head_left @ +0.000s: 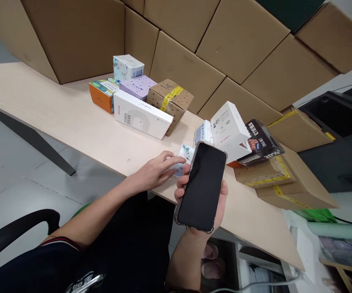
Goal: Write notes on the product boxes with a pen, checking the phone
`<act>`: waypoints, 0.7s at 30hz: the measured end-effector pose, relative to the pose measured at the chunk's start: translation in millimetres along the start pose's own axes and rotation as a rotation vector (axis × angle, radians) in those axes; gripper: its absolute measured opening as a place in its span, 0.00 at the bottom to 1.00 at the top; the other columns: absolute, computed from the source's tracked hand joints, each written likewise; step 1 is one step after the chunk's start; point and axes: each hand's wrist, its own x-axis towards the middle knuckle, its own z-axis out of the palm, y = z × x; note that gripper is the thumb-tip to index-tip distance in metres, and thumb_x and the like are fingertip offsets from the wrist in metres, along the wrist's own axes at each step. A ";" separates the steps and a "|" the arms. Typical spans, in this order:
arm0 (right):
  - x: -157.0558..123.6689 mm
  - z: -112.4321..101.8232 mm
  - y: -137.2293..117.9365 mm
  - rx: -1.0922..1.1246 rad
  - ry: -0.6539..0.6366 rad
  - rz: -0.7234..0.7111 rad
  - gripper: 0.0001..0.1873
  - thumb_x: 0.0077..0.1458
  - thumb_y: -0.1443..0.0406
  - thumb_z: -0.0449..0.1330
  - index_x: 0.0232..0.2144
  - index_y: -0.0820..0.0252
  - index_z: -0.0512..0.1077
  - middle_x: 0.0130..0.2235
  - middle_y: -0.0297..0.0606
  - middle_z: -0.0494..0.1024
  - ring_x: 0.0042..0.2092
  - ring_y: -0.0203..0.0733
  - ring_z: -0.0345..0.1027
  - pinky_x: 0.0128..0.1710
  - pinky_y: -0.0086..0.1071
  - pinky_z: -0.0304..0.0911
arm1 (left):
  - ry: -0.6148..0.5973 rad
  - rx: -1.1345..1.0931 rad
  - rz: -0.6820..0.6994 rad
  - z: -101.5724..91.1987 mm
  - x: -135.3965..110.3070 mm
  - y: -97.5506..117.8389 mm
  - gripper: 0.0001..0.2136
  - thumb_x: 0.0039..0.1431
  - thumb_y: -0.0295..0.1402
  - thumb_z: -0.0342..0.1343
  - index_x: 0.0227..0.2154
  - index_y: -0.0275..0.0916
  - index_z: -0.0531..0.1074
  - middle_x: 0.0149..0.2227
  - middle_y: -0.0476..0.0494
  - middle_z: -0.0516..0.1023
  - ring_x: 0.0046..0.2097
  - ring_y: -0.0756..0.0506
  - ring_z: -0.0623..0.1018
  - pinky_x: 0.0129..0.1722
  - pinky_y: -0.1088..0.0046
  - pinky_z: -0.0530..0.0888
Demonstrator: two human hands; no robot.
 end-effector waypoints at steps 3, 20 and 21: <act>2.8 5.4 3.1 -0.094 0.045 -0.064 0.36 0.59 0.36 0.42 0.49 0.45 0.78 0.55 0.41 0.79 0.55 0.55 0.71 0.57 0.58 0.66 | -0.002 -0.013 0.009 -0.4 0.0 -0.5 0.17 0.71 0.31 0.50 0.60 0.48 0.66 0.53 0.40 0.69 0.52 0.44 0.79 0.49 0.66 0.79; 11.7 5.7 6.5 0.036 0.032 -0.031 0.35 0.59 0.37 0.44 0.45 0.51 0.78 0.47 0.43 0.81 0.45 0.50 0.74 0.53 0.50 0.70 | -0.032 -0.008 -0.020 0.8 -1.3 -4.7 0.19 0.69 0.29 0.52 0.60 0.48 0.65 0.54 0.40 0.68 0.54 0.42 0.78 0.49 0.67 0.79; 12.3 5.9 6.7 0.077 0.047 -0.030 0.34 0.59 0.38 0.45 0.46 0.51 0.78 0.47 0.42 0.81 0.43 0.49 0.74 0.51 0.49 0.71 | -0.034 -0.011 -0.023 1.3 -1.4 -5.5 0.19 0.68 0.28 0.52 0.60 0.48 0.65 0.55 0.40 0.68 0.54 0.42 0.78 0.50 0.67 0.79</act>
